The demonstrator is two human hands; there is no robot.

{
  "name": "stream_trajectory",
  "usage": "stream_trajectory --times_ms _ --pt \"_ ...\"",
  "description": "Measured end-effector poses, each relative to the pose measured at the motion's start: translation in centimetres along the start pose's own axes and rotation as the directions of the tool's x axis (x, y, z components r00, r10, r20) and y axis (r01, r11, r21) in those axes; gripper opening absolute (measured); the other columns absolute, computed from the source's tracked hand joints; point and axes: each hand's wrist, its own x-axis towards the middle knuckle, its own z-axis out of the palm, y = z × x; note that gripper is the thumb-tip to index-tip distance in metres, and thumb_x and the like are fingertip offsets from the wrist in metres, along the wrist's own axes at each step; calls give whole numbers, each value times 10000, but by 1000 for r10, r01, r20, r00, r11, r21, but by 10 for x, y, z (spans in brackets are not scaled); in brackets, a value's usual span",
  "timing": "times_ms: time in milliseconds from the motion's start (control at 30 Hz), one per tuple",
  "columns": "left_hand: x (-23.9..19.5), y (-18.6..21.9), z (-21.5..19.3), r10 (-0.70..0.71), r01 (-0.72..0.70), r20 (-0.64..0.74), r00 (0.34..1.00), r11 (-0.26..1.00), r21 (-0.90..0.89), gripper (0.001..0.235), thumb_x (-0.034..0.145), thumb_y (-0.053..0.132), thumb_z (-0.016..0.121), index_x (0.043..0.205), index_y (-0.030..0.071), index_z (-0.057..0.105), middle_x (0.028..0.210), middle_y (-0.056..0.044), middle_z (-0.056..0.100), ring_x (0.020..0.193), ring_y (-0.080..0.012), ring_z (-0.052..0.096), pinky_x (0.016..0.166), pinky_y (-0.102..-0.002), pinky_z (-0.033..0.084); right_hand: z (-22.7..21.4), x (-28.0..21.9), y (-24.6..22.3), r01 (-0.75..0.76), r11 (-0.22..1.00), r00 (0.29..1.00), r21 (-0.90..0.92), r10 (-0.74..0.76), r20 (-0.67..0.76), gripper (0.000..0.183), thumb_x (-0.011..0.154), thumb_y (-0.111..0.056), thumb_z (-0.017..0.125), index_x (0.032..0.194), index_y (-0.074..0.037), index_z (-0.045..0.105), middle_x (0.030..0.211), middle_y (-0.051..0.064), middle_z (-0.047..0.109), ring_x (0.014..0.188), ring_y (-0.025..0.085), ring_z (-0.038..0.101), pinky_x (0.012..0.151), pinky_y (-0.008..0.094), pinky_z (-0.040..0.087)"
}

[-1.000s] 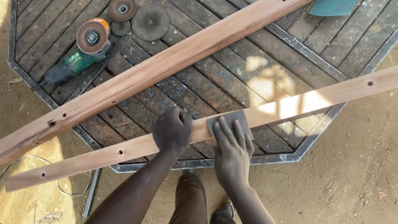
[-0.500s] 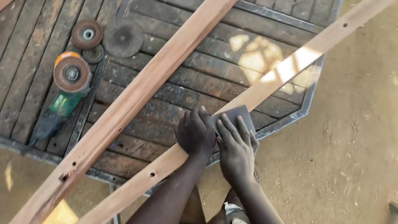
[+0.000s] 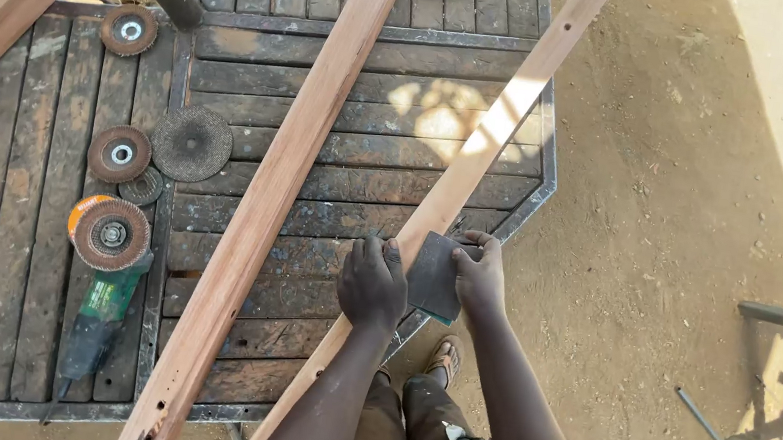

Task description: Sanding a curved wooden beam using sandpaper to achieve a smooth finish.

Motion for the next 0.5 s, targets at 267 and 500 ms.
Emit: stream_trajectory --times_ms 267,500 --pt "3 -8 5 -39 45 114 993 998 -53 357 1018 506 499 934 170 585 896 -108 590 911 -374 675 764 -519 548 48 -47 -59 -159 920 982 -358 111 -150 582 830 -652 772 1149 -211 566 1334 189 430 1245 509 550 1122 531 431" --pt "-2 -40 -9 -109 112 258 960 994 0 479 1054 540 408 852 139 575 865 -149 599 902 -416 681 757 -541 545 65 -7 -42 -162 967 967 -196 116 -225 620 870 -595 770 1149 -149 440 1318 221 392 1276 500 515 1130 528 411"
